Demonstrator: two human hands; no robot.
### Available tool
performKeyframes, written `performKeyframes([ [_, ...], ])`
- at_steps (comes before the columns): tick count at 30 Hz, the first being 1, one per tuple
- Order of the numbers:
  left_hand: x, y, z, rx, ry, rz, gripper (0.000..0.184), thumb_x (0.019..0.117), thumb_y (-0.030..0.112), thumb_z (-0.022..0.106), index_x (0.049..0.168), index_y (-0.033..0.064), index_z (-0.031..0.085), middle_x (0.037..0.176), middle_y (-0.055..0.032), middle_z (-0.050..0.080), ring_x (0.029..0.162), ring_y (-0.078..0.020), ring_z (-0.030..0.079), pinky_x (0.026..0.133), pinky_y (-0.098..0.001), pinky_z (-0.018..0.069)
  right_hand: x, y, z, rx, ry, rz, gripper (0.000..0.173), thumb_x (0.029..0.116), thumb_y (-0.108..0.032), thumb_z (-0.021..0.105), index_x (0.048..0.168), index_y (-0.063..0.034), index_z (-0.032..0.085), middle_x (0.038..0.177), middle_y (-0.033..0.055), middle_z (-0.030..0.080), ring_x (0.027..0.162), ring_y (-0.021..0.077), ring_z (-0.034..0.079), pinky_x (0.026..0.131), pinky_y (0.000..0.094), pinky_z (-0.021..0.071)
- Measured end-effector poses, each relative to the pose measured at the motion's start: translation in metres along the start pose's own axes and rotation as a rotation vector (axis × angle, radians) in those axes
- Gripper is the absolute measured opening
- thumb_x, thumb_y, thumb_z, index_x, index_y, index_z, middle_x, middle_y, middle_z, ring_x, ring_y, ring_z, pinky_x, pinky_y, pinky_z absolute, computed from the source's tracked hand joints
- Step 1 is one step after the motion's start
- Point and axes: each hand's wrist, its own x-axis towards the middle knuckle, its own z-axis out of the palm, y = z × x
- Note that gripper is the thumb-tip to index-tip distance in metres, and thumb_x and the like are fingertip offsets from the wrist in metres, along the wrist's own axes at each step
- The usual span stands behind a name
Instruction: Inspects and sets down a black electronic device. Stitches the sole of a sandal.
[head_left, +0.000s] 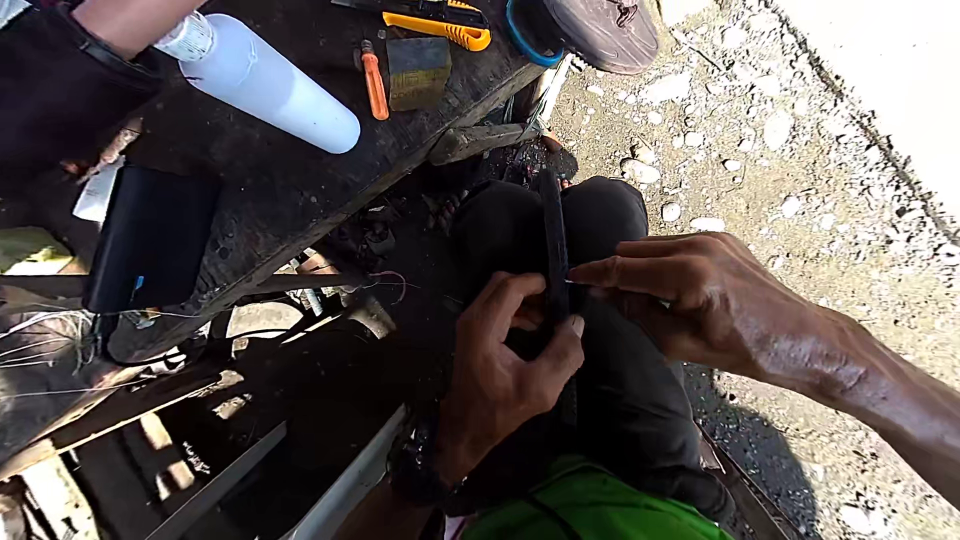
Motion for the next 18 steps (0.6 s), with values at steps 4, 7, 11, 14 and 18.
performKeyframes([
  [4, 0.013, 0.001, -0.014, -0.297, -0.061, -0.193, 0.014, 0.0962, 0.005, 0.061, 0.106, -0.0023, 0.07, 0.093, -0.0077, 0.072, 0.076, -0.0156, 0.071, 0.069, -0.03, 0.0629, -0.011, 0.006, 0.005, -0.028, 0.045, 0.016, 0.03, 0.1027, -0.028, 0.051, 0.119, -0.0284, 0.076, 0.083, -0.0056, 0.066, 0.069, 0.0089, 0.062, 0.054, 0.0309, 0.0468],
  [7, 0.02, 0.006, -0.017, -0.249, -0.079, -0.252, 0.011, 0.0932, 0.006, 0.065, 0.102, 0.0023, 0.07, 0.089, -0.0047, 0.072, 0.072, -0.0142, 0.07, 0.066, -0.0286, 0.0627, -0.011, 0.012, 0.017, 0.016, 0.118, -0.013, 0.028, 0.1025, -0.027, 0.053, 0.118, -0.0255, 0.077, 0.078, -0.0034, 0.064, 0.066, 0.0104, 0.059, 0.053, 0.0309, 0.0439],
  [11, 0.026, 0.008, -0.021, -0.226, -0.097, -0.293, 0.007, 0.0912, 0.007, 0.068, 0.097, 0.004, 0.071, 0.085, -0.0048, 0.072, 0.068, -0.0141, 0.071, 0.064, -0.0287, 0.0629, -0.009, 0.016, 0.027, 0.072, 0.171, -0.038, 0.026, 0.1031, -0.029, 0.054, 0.115, -0.0234, 0.077, 0.081, -0.0033, 0.068, 0.07, 0.009, 0.062, 0.056, 0.0299, 0.047],
  [14, 0.029, 0.011, -0.023, -0.216, -0.108, -0.322, 0.006, 0.0904, 0.007, 0.069, 0.096, 0.0047, 0.07, 0.084, -0.0047, 0.073, 0.068, -0.0141, 0.071, 0.064, -0.0282, 0.0628, -0.008, 0.017, 0.031, 0.097, 0.198, -0.037, 0.026, 0.1036, -0.029, 0.055, 0.114, -0.022, 0.078, 0.08, -0.0024, 0.068, 0.07, 0.0095, 0.061, 0.057, 0.03, 0.0461],
  [18, 0.031, 0.01, -0.025, -0.185, -0.114, -0.322, 0.005, 0.0895, 0.007, 0.068, 0.093, 0.0055, 0.07, 0.082, -0.0049, 0.072, 0.067, -0.0147, 0.071, 0.063, -0.0285, 0.0624, -0.007, 0.017, 0.038, 0.112, 0.223, -0.04, 0.026, 0.103, -0.029, 0.055, 0.112, -0.0218, 0.078, 0.08, -0.0024, 0.068, 0.071, 0.0095, 0.062, 0.058, 0.0297, 0.0468],
])
